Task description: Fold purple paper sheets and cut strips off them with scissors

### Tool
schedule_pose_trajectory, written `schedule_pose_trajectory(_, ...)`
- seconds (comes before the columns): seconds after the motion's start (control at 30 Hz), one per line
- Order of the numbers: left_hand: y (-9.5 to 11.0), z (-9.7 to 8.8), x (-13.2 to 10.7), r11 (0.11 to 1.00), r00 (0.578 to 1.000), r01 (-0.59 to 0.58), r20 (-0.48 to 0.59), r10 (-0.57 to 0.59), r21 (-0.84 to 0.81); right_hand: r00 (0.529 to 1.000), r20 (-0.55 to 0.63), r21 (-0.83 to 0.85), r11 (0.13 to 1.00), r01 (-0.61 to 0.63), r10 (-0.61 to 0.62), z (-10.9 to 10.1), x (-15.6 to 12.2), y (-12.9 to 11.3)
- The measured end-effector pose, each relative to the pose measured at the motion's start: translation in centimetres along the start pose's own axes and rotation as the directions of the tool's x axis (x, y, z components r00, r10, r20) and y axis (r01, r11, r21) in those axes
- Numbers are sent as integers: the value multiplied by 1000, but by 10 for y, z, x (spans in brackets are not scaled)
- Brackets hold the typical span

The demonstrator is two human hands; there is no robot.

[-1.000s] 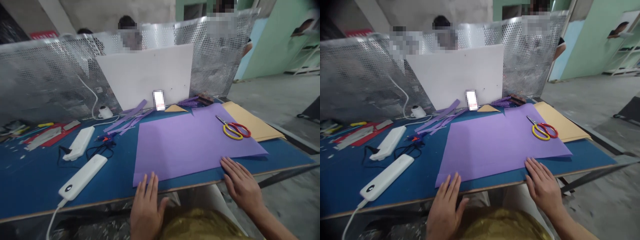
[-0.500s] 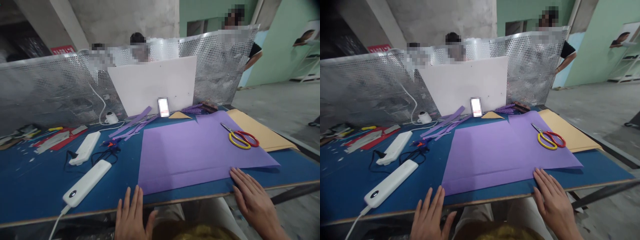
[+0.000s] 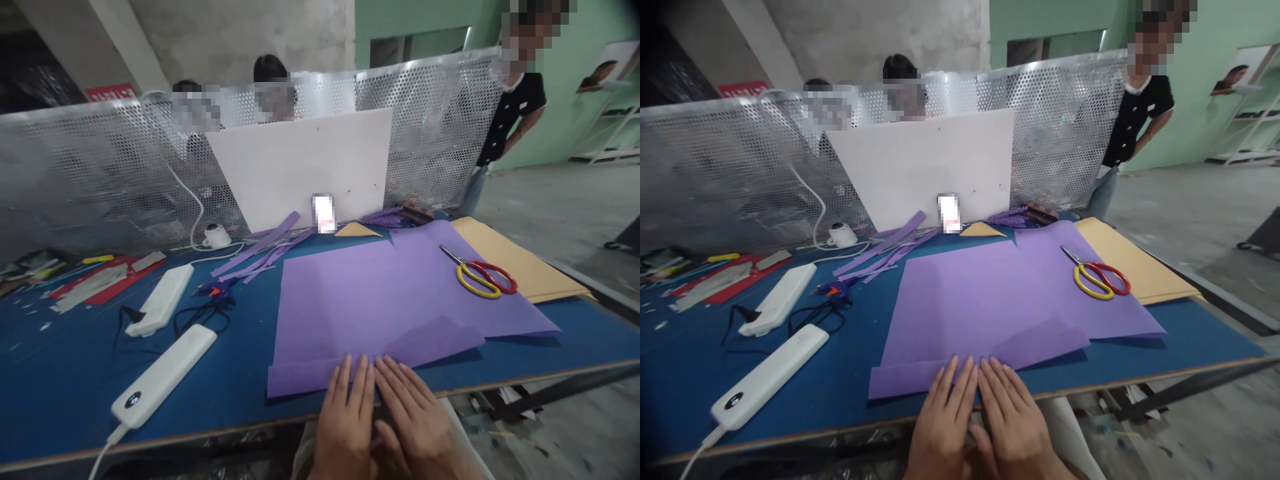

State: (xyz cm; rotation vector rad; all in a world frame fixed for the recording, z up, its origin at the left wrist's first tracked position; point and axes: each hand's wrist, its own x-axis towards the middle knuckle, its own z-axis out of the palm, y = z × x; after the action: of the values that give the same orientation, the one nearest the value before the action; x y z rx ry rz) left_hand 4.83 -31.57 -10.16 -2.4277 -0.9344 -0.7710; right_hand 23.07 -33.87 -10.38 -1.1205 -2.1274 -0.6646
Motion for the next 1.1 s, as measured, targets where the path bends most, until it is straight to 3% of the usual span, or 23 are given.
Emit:
schedule_pose_trajectory(0.2, 2, 3, -3, 999, 999, 34, 12, -34, -9, 1000, 13, -1, 1000, -5, 5, 0, -7, 13)
schedule_pose_trajectory(0.37, 5, -4, 3, 998, 997, 56, 48, -56, -1, 988, 71, -15, 990, -139, 140, -9, -35, 45)
schedule_pose_trajectory(0.53, 9, -10, 6, 994, 992, 104, 76, -102, -26, 964, 34, -146, 955, -257, 265, -23, -65, 83)
schedule_pose_trajectory(0.63, 13, -12, 5, 992, 985, 124, 123, -120, -28, 945, 22, -193, 929, -315, 325, -33, -69, 91)
schedule_pose_trajectory(0.77, 22, -12, 9, 987, 970, 158, 191, -152, -17, 927, 77, -193, 918, -347, 367, -33, -55, 69)
schedule_pose_trajectory(0.9, 32, -4, 16, 995, 973, 95, 211, -88, -24, 970, 169, -23, 984, -174, 176, -19, -28, 22)
schedule_pose_trajectory(0.97, 34, 0, 17, 999, 981, 48, 190, -43, -23, 975, 144, 1, 985, -174, 172, -12, -17, 5)
schedule_pose_trajectory(1.1, 30, -1, 12, 996, 981, 75, 186, -64, -52, 974, 119, 28, 980, -197, 193, -12, -16, 7)
